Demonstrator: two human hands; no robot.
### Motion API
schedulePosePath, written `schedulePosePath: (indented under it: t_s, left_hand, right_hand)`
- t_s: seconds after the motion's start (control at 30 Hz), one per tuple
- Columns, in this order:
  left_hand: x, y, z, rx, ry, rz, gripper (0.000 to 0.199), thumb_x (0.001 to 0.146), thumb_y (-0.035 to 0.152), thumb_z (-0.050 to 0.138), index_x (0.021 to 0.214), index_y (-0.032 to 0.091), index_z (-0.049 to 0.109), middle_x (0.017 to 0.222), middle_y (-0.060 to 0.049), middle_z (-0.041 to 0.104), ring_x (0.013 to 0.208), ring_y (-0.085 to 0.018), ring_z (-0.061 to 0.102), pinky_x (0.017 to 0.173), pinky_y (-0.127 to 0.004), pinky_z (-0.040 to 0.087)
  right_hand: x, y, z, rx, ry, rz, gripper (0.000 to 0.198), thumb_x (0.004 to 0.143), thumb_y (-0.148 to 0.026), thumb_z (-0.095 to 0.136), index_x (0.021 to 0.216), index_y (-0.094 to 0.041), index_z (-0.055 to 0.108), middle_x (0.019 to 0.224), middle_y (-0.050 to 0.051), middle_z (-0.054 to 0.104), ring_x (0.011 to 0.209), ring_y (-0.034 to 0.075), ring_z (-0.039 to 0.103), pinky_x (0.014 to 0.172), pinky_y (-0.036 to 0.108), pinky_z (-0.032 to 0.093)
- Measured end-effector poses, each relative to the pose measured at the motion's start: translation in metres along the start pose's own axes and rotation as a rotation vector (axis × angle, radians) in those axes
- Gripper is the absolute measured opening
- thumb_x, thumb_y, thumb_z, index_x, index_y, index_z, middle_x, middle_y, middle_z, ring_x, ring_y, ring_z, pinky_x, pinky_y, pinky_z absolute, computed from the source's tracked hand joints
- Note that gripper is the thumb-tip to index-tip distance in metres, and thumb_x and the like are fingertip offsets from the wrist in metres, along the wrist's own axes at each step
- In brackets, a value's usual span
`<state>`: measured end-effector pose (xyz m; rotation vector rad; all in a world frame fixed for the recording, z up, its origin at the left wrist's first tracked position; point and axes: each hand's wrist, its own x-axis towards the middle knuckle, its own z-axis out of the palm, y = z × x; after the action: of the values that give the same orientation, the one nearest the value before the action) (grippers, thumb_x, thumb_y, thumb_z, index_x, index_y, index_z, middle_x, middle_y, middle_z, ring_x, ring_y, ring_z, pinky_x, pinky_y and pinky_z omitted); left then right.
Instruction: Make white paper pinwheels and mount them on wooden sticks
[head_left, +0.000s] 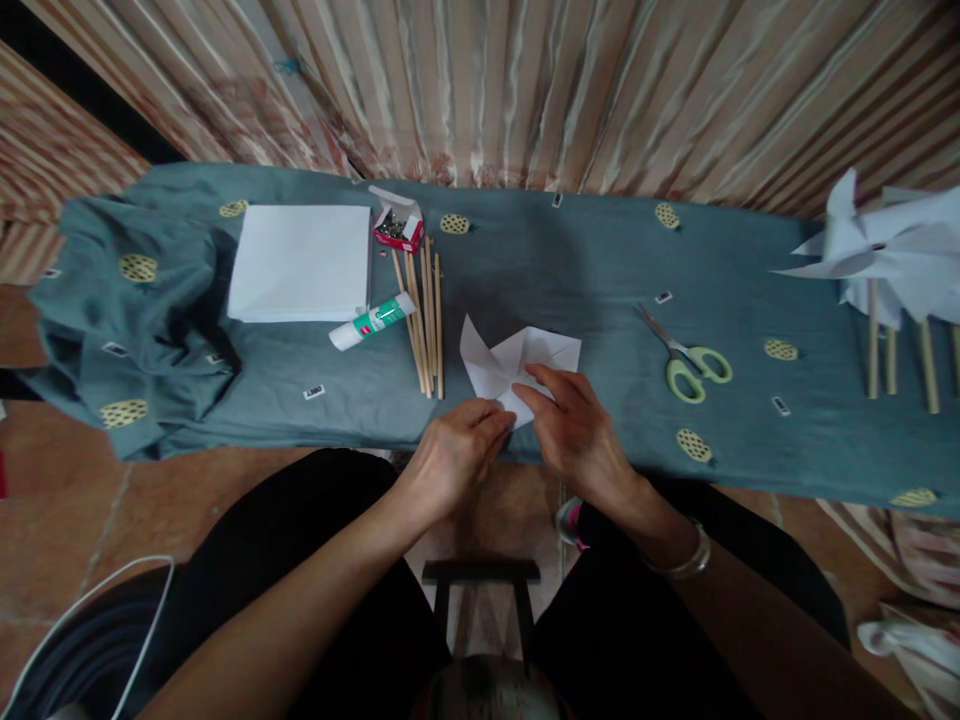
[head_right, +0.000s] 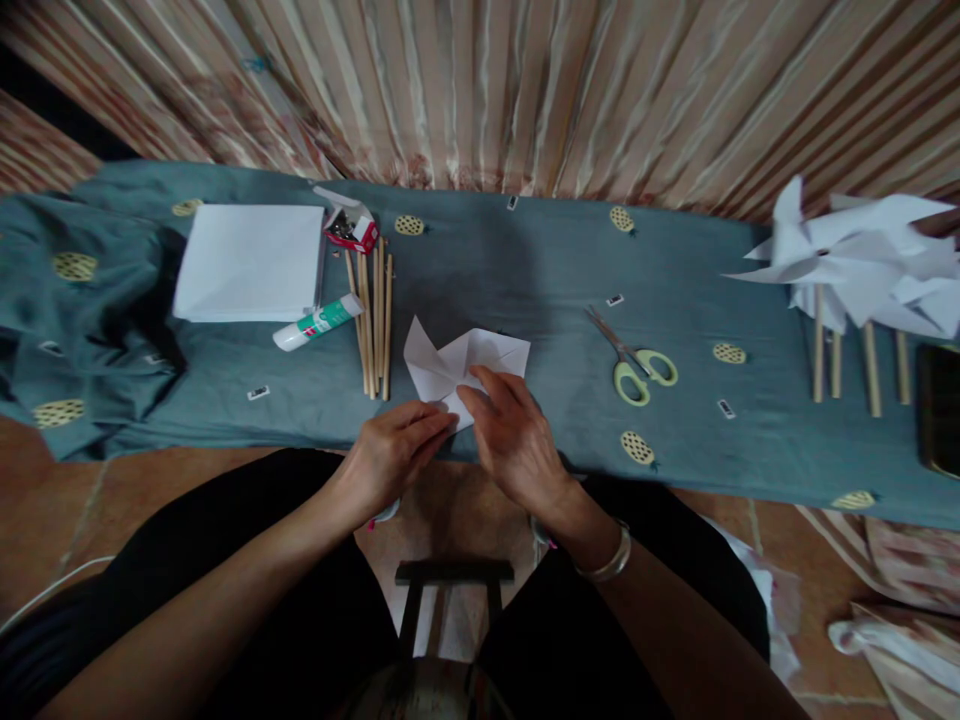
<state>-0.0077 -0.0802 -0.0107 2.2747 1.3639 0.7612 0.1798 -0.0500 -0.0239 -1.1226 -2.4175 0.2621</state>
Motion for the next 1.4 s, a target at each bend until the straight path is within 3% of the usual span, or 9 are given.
schedulePosePath:
  t_s: [0.17,0.8,1.23,1.4]
  left_hand:
    - [0.0,-0.0006,0.0007,0.002,-0.015,-0.005,0.024,0.097,0.018,0.045,0.098,0.012,0.068,0.089,-0.007,0.07,0.078,-0.015,0.067,0.069,-0.024,0.055]
    - [0.0004,0.0009,0.0003,0.005,-0.001,0.002,0.023,0.096,0.017,0.046,0.096,0.011,0.068,0.087,-0.008,0.07,0.077,-0.015,0.067,0.067,-0.024,0.056]
    - [0.001,0.0013,-0.0002,-0.001,-0.015,-0.011,0.022,0.096,0.017,0.046,0.097,0.013,0.068,0.088,-0.008,0.07,0.077,-0.015,0.066,0.067,-0.024,0.055]
    - [0.0011,0.0009,-0.0006,0.007,-0.01,-0.006,0.022,0.096,0.017,0.046,0.096,0.012,0.068,0.088,-0.008,0.07,0.077,-0.015,0.066,0.068,-0.025,0.055]
  right_hand:
    - [0.001,-0.0017,-0.0006,0.026,0.007,0.016,0.04,0.095,-0.012,0.037,0.128,-0.028,0.052,0.133,0.008,0.052,0.121,0.025,0.05,0.101,0.046,0.05]
    - [0.0012,-0.0036,-0.0011,0.01,0.014,0.001,0.035,0.094,-0.011,0.037,0.12,-0.019,0.06,0.129,0.013,0.056,0.119,0.026,0.051,0.1,0.044,0.05]
    - [0.0022,-0.0034,0.0007,-0.021,-0.004,0.009,0.039,0.095,-0.011,0.036,0.126,-0.027,0.051,0.132,0.008,0.051,0.118,0.024,0.049,0.1,0.046,0.052]
    - [0.0032,-0.0034,0.0012,-0.031,0.019,-0.011,0.037,0.094,-0.01,0.036,0.125,-0.021,0.053,0.132,0.01,0.052,0.118,0.025,0.049,0.099,0.045,0.052]
